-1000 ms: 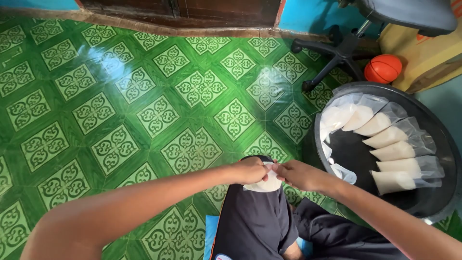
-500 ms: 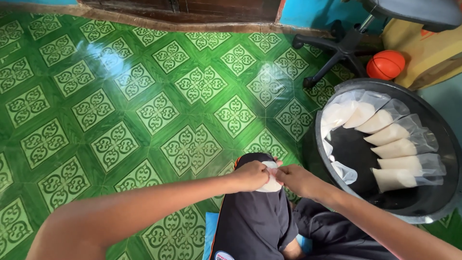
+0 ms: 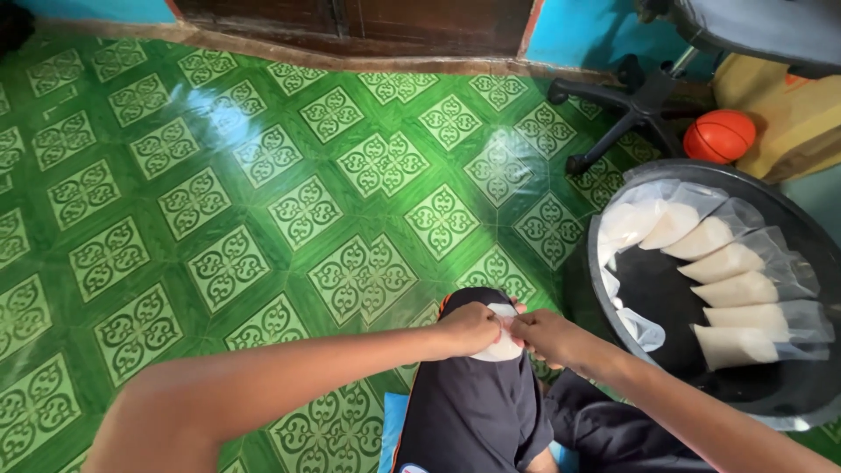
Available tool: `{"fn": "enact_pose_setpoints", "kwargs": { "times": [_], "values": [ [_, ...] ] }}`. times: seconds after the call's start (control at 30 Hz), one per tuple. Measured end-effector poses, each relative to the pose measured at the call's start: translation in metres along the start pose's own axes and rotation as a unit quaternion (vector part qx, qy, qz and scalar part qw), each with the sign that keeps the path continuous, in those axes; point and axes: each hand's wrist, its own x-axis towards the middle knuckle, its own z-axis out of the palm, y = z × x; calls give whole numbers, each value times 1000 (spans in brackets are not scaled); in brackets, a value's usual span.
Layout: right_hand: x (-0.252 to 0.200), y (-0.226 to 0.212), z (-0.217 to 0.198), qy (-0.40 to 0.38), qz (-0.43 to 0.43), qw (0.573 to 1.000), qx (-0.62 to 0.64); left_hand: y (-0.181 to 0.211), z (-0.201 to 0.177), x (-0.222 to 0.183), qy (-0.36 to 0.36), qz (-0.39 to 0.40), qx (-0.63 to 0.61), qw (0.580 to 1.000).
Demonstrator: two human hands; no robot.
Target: Sealing liquid-filled plastic bags by twisting and tying the tops into knots.
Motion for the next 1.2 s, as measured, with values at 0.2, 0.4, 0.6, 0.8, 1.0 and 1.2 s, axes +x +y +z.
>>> {"fn": "enact_pose_setpoints", "kwargs": {
  "times": [0.2, 0.4, 0.6, 0.8, 1.0, 1.2],
  "values": [
    [-12, -14, 1, -10, -1, 1000, 7, -11, 7, 14, -3, -24, -23, 999],
    [-29, -25, -9, -14, -18, 999, 43, 15, -17, 6, 7, -48, -90, 995],
    [-51, -26, -12, -59, -53, 982, 170, 75, -60, -36, -64, -109, -205, 970],
    [-46, 12, -16, -99, -80, 908, 398, 97, -69, -29, -105, -47, -133, 984],
    [-86, 20, -5, -25, -96, 824, 557, 151, -63, -6, -110, -12, 24, 994],
    [-99, 40, -1, -87, -164, 602, 776, 208, -17, 44, -68, 117, 300, 944]
  ]
}}
